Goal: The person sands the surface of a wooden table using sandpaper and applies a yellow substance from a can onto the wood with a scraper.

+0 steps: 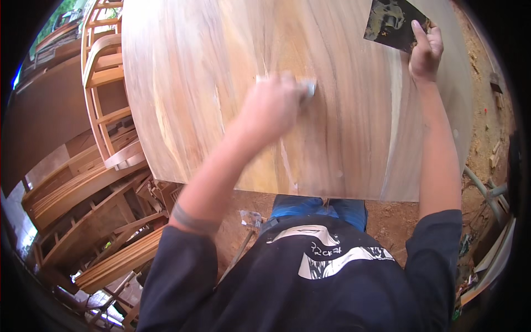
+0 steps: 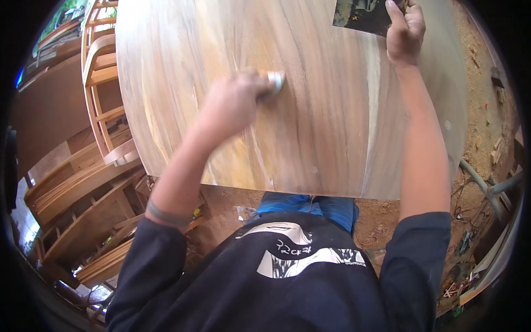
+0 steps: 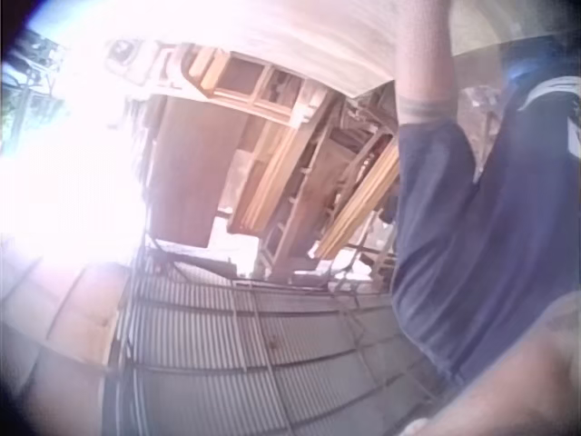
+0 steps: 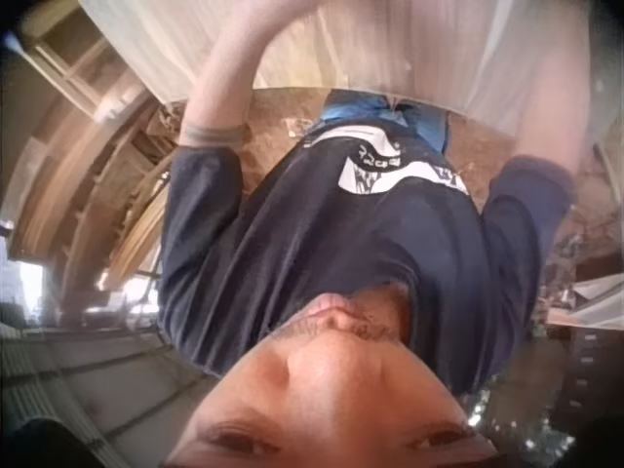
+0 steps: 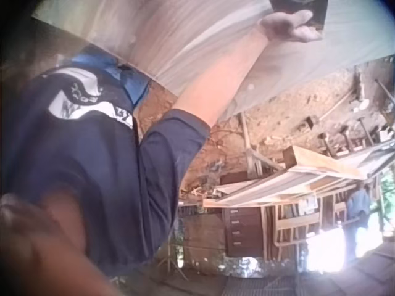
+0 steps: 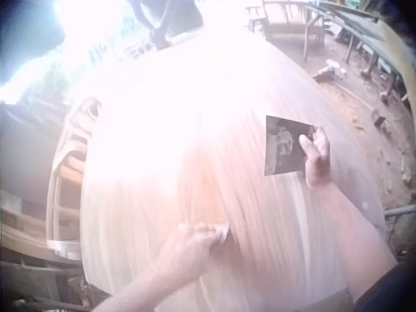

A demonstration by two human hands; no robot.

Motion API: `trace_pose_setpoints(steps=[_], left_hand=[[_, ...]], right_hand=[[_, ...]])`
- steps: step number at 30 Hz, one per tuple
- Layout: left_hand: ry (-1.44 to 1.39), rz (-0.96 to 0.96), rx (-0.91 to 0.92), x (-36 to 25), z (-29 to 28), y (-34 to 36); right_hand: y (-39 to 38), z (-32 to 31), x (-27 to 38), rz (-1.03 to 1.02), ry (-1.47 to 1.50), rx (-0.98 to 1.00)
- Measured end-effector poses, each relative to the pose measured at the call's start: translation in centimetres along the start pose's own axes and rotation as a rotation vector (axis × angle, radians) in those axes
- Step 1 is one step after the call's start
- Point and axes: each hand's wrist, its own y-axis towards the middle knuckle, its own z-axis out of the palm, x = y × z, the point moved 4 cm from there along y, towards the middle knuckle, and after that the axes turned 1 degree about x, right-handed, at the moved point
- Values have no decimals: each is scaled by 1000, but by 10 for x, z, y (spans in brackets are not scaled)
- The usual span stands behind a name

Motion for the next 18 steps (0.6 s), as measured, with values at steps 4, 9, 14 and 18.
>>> trace_pose_setpoints(steps=[4,9,14,18], left_hand=[[-239,97,-12,-36,27,-83],[-1346,-328,-399,-5,7,-153],[-1807,-466,-929,-62,12,-239],[-1686,-352,-1206,-122,30,-292]], right_hand=[[12,-12,-4,-32,-407,20],[-113,46,38,293,147,265],[-282,75,133,671,379,196],[-336,82,176,644,398,299]])
